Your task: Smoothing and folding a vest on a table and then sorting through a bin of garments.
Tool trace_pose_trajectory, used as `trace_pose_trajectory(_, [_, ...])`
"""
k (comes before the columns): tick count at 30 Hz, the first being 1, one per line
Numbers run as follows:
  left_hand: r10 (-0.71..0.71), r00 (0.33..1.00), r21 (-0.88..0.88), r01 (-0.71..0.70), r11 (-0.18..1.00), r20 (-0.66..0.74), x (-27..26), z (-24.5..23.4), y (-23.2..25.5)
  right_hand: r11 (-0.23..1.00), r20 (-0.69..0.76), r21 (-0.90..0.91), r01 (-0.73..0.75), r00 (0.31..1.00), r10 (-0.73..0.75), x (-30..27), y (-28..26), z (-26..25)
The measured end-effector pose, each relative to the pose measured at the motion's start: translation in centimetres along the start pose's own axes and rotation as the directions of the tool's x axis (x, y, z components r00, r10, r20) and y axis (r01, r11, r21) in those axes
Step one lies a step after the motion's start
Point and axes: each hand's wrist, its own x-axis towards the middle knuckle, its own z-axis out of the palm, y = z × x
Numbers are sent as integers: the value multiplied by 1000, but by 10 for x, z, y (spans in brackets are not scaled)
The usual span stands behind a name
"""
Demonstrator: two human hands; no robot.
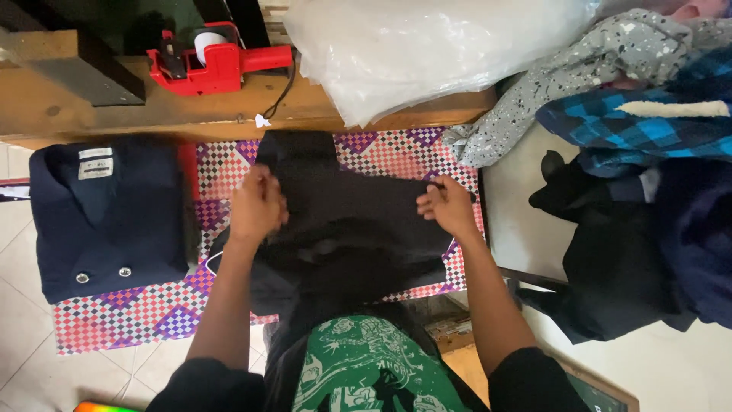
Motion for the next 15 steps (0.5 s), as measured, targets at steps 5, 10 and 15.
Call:
trace_pose_trajectory(5, [493,846,307,-424,852,-200,34,27,27,942,-15,-182,281,957,-288,13,-37,16])
trace_pose_trajectory(10, [462,885,438,-390,810,-65,-1,66,17,875,61,-237,422,906,-420,8,-15,44])
trace_pose_trajectory(15, [361,924,683,-345,644,126,-42,94,-75,686,-61,-659,308,888,-457,-18,54,68])
